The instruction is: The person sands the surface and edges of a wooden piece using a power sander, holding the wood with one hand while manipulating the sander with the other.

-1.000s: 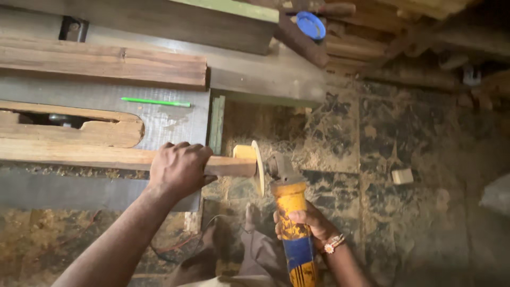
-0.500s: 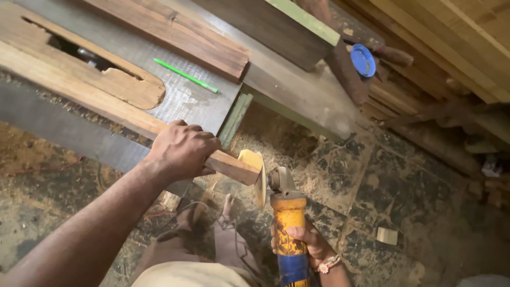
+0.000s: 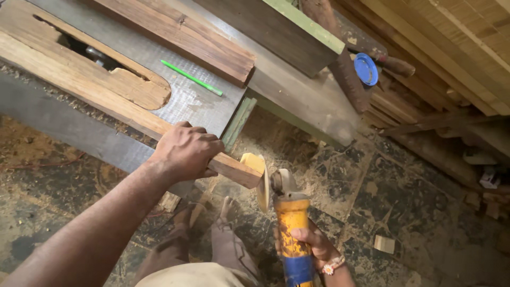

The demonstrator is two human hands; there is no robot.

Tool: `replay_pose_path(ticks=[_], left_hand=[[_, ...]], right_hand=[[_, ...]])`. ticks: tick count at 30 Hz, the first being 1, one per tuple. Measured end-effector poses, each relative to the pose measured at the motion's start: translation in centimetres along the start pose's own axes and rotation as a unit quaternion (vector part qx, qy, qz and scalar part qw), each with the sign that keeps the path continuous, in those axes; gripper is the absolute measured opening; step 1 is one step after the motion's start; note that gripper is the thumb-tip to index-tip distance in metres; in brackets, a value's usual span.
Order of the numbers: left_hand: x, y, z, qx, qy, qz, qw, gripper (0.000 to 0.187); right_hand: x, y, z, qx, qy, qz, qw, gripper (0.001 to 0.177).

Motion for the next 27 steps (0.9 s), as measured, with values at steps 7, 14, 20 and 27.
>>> replay_pose_path(ticks=[7,14,20,27], left_hand=[[0.6,0.1,0.2,-0.016,0.005,-0.010,1.000,0.049],[0.5,0.1,0.2,-0.013,0.001,-0.002,1.000,0.043],[0.2,0.3,0.2,-0.010,-0.025,-0.018,0.999,0.044],[0.2,0.1,0.2,-0.012,-0.005,-0.013,1.000,0.042]], right_hand=[[-0.5,0.5,-1.0,0.027,-0.001,-0.004,1.000,0.066],[0.5,1.0,-0.7,0.022,0.007,0.000,1.000,0.064],[1.9,-1.1,-1.0,-0.026,-0.023,0.025,0.999,0.064],[3.3,-3.8,-0.8,-0.055,-0.030,0.051,0.997,0.064]])
Point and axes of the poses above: each hand's wrist, its own z-axis towards the middle knuckle, its own x-axis out of the palm, y = z × x, the point moved 6 cm from there along z, towards the middle knuckle, and after that the axes turned 10 degrees about z, right-handed, at the moved point
